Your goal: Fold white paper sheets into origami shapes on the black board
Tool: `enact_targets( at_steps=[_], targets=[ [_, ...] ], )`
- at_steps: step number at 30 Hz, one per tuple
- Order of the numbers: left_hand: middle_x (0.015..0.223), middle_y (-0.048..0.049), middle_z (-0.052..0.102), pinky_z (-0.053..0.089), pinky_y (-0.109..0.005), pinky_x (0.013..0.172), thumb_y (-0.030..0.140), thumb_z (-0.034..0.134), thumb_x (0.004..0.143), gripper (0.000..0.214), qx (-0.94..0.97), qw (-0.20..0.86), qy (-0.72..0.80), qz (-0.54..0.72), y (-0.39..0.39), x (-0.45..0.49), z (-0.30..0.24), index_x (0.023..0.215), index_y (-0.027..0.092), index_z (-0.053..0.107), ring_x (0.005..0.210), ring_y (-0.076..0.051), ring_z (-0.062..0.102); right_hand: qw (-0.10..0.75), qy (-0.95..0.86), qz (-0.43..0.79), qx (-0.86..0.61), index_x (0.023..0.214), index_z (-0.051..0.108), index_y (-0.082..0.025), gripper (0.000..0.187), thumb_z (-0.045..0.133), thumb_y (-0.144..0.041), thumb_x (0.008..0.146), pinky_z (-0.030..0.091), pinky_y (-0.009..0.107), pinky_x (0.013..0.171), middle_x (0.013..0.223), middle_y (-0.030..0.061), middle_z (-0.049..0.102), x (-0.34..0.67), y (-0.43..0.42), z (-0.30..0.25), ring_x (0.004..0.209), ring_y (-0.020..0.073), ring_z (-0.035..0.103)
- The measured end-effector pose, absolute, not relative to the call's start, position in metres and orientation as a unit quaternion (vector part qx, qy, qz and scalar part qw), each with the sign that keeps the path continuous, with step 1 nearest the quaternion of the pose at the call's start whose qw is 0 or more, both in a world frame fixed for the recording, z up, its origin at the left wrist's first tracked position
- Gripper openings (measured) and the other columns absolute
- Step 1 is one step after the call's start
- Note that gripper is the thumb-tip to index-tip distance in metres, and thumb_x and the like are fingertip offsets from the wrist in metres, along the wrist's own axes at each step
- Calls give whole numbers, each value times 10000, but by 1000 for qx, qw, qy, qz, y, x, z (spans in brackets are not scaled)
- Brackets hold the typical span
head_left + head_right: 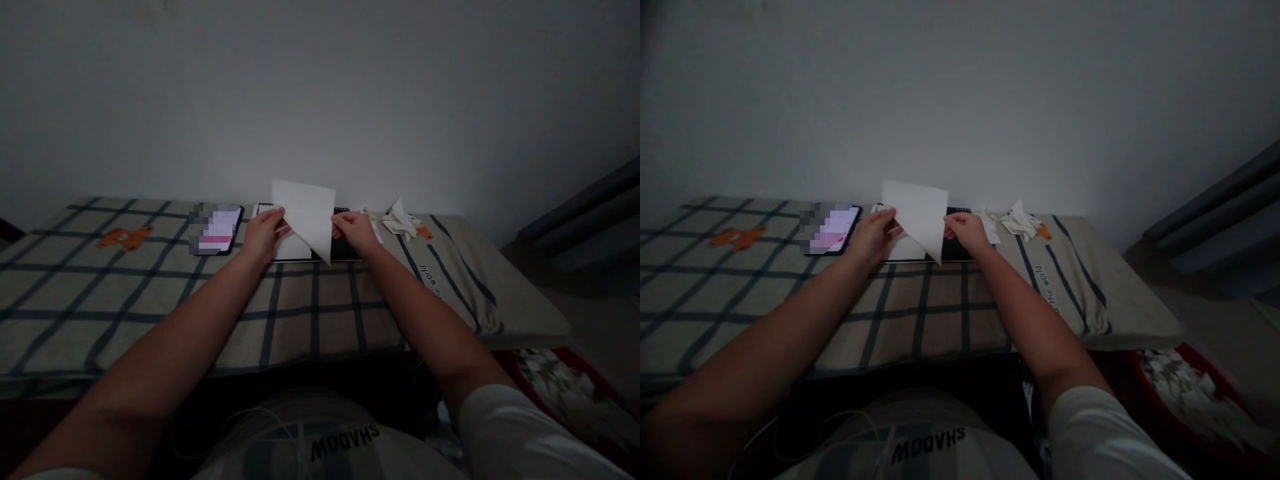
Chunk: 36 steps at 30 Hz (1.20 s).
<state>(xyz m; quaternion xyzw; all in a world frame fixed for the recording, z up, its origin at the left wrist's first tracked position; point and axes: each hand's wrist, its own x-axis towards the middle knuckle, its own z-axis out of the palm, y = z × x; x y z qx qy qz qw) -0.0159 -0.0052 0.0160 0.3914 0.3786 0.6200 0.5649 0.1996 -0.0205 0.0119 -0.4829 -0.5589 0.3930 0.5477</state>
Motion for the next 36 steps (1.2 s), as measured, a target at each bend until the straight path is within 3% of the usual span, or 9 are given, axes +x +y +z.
enact_targets(
  at_steps=[4,8,14,20,25,33,36],
  targets=[
    [817,-1,642,555,-310,835,211,768,701,181,394,543,373,640,-8,-17,20,779,178,607,778,-128,619,549,-571,394,-467,675,664,-176,199,693,-333,794,494,238,535,580,-8,649,199,-23,13,523,107,588],
    [725,3,613,553,-303,809,301,724,762,176,383,543,383,642,-3,-20,19,766,180,596,729,-133,613,544,-572,392,-473,663,658,-183,195,692,-319,798,493,237,533,574,-9,647,197,-24,14,519,105,583],
    [925,-59,713,563,-314,806,336,662,833,172,364,570,362,641,2,-22,17,873,174,621,844,-166,675,545,-561,388,-487,683,644,-186,190,718,-323,792,500,261,547,568,-8,641,193,-26,15,518,118,579],
    [958,-74,736,580,-337,844,249,743,800,135,417,655,342,530,-9,-15,16,876,152,686,822,-153,692,578,-544,368,-483,695,640,-191,194,671,-325,832,501,253,567,590,-9,647,193,-25,13,540,110,590],
    [822,-107,738,586,-365,869,226,762,790,153,441,666,359,483,-17,-3,8,721,131,664,766,-164,700,603,-541,364,-460,714,649,-192,195,670,-345,832,501,247,570,605,-14,650,193,-25,12,545,105,594],
    [613,-17,643,599,-337,809,289,849,691,293,453,601,391,530,-13,-6,7,599,144,611,608,-116,629,592,-525,398,-464,669,634,-180,251,685,-362,834,511,255,560,612,11,666,187,-28,16,533,110,599],
    [722,-47,703,589,-324,838,314,812,742,247,454,629,371,510,-16,-7,11,688,130,656,695,-130,666,604,-513,401,-459,680,637,-176,224,677,-335,832,508,239,558,606,0,663,187,-27,15,531,100,599]
  ],
)
